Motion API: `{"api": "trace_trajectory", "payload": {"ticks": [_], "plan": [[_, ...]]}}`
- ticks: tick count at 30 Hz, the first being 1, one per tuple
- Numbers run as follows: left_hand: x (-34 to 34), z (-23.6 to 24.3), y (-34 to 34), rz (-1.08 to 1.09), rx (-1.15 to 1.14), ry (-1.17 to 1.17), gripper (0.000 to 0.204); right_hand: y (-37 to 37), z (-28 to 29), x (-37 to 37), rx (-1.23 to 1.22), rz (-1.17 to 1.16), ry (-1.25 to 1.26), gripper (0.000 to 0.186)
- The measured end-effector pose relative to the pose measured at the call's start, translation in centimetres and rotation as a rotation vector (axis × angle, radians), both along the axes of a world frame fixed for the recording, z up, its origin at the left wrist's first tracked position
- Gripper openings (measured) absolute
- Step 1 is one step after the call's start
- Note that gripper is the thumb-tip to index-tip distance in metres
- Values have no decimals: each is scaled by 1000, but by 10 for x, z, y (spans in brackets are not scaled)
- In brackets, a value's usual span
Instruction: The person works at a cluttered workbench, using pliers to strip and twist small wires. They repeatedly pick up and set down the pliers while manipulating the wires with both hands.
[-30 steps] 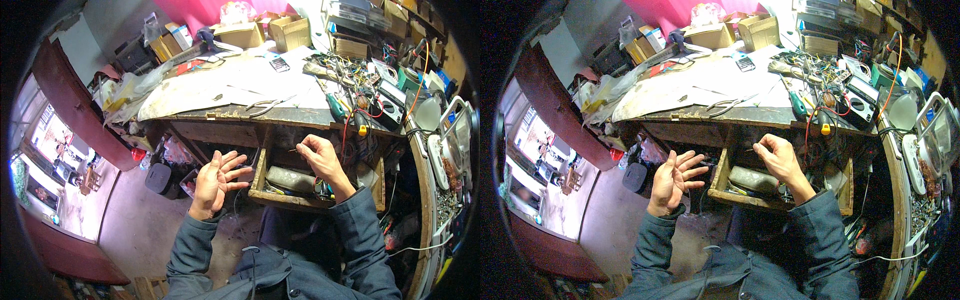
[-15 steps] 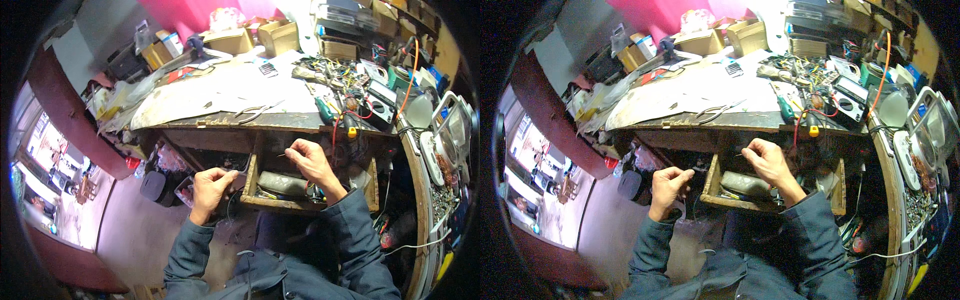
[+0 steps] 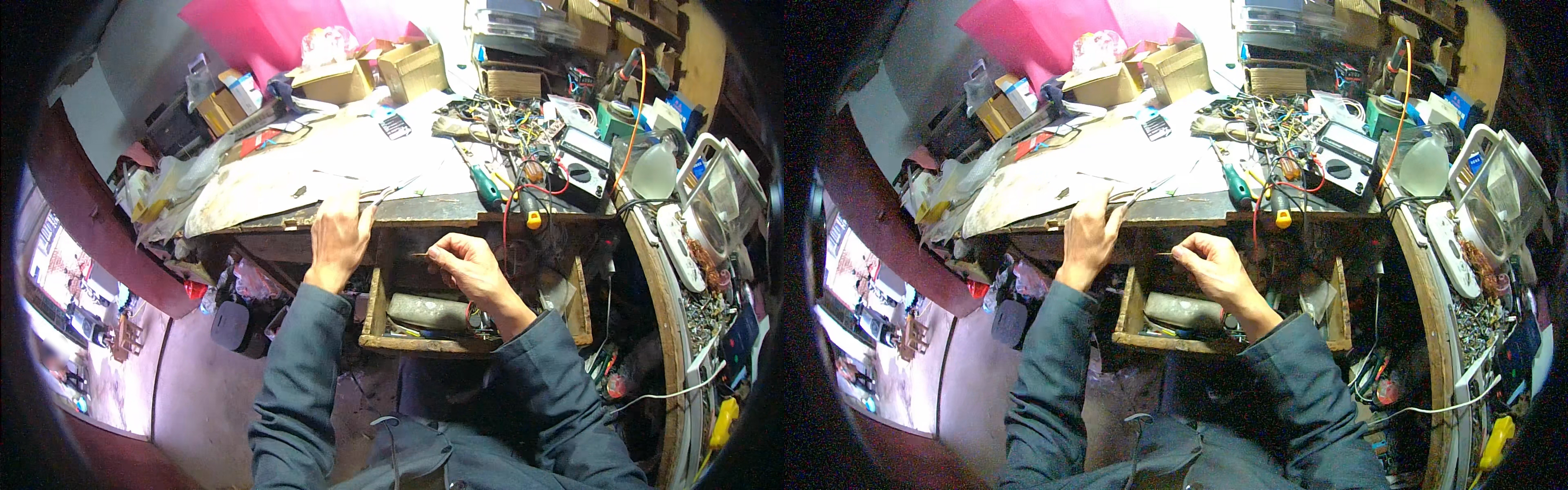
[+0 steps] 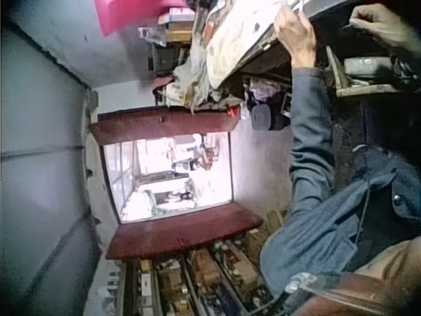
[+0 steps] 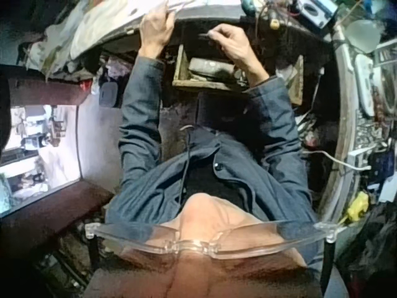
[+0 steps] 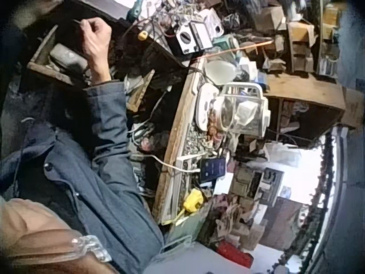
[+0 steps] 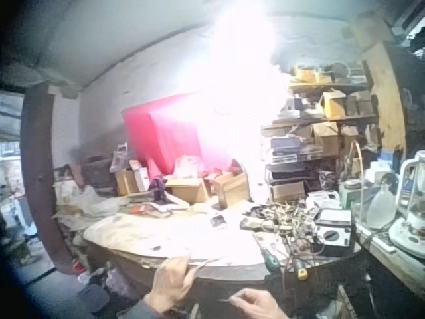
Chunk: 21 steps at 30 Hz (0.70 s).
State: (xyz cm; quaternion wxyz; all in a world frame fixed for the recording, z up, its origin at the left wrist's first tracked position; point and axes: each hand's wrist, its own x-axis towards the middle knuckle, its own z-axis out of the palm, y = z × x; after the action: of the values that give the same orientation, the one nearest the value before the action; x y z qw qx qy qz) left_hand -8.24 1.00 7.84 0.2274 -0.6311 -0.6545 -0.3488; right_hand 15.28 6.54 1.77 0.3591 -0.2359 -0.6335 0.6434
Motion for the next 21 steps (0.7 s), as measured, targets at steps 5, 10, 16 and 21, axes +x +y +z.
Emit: {"api": "trace_trajectory", "payload": {"ticks": [5,10,16,21], "plan": [[-6,2,31,16,-312,36,23,1,-1,2,55,-15,-35,20],[-13,-8,50,0,-229,320,19,-1,2,2,65,-16,-38,22],[-25,-13,56,36,-179,453,17,0,1,1,97,-30,-43,22],[-11,-5,41,64,-131,310,23,0,2,4,92,-47,-78,22]]}}
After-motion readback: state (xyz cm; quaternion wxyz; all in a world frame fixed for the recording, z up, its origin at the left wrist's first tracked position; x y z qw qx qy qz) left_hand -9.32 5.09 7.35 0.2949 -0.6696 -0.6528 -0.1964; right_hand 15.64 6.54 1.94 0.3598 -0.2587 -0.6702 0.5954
